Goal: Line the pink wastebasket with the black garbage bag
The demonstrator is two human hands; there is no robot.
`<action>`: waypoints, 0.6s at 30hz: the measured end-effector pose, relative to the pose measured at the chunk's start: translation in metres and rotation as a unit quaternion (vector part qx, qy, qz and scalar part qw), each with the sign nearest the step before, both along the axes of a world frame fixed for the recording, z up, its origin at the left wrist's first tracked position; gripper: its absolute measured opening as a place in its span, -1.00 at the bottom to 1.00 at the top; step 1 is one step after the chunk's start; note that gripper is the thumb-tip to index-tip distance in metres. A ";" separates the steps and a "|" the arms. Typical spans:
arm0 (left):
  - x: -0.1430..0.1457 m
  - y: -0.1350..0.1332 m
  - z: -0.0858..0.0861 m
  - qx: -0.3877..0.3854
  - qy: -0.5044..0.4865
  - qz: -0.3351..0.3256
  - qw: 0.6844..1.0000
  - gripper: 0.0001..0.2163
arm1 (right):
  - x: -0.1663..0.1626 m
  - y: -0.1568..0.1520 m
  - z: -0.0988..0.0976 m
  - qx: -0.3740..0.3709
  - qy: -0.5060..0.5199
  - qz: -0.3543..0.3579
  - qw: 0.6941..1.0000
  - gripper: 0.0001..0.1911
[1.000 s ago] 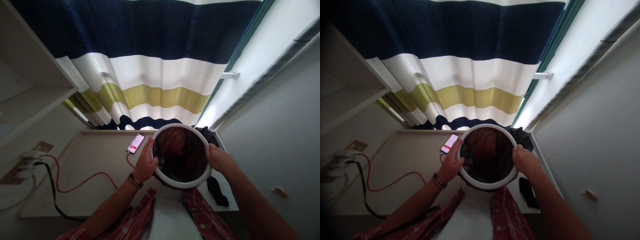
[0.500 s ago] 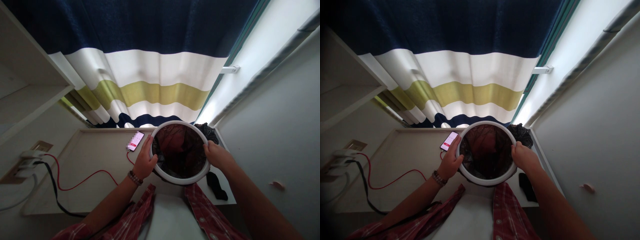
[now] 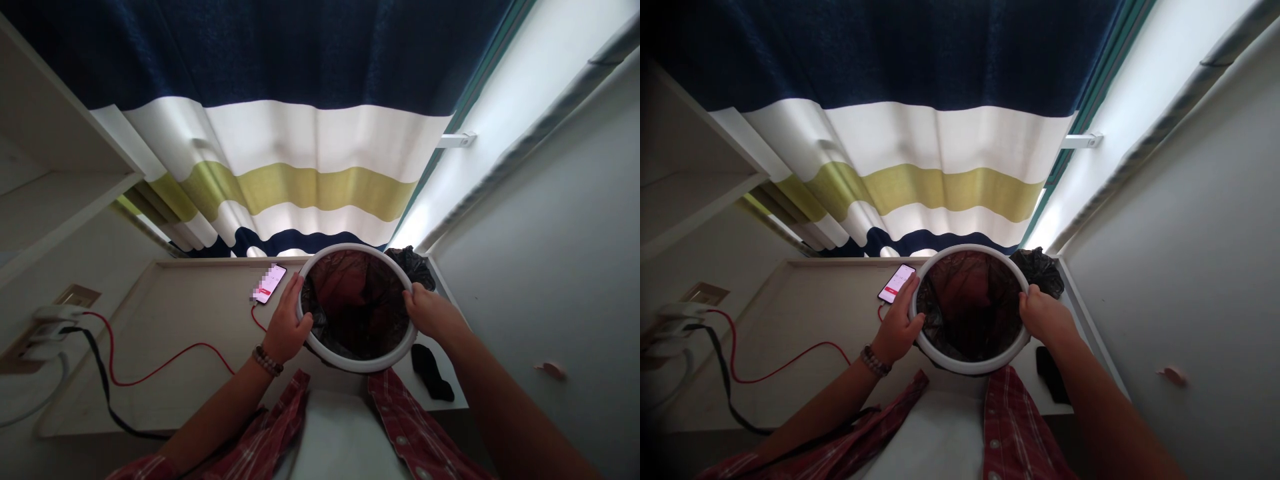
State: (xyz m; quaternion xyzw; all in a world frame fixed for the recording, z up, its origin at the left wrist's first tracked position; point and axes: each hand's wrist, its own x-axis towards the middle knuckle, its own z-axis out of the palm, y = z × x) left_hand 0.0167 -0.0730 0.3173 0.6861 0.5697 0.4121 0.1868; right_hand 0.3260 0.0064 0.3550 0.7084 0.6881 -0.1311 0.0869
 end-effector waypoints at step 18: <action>-0.003 0.002 -0.007 0.007 0.038 0.004 0.999 -0.32 | 0.000 0.003 -0.009 -0.035 0.040 -0.007 0.999 -0.59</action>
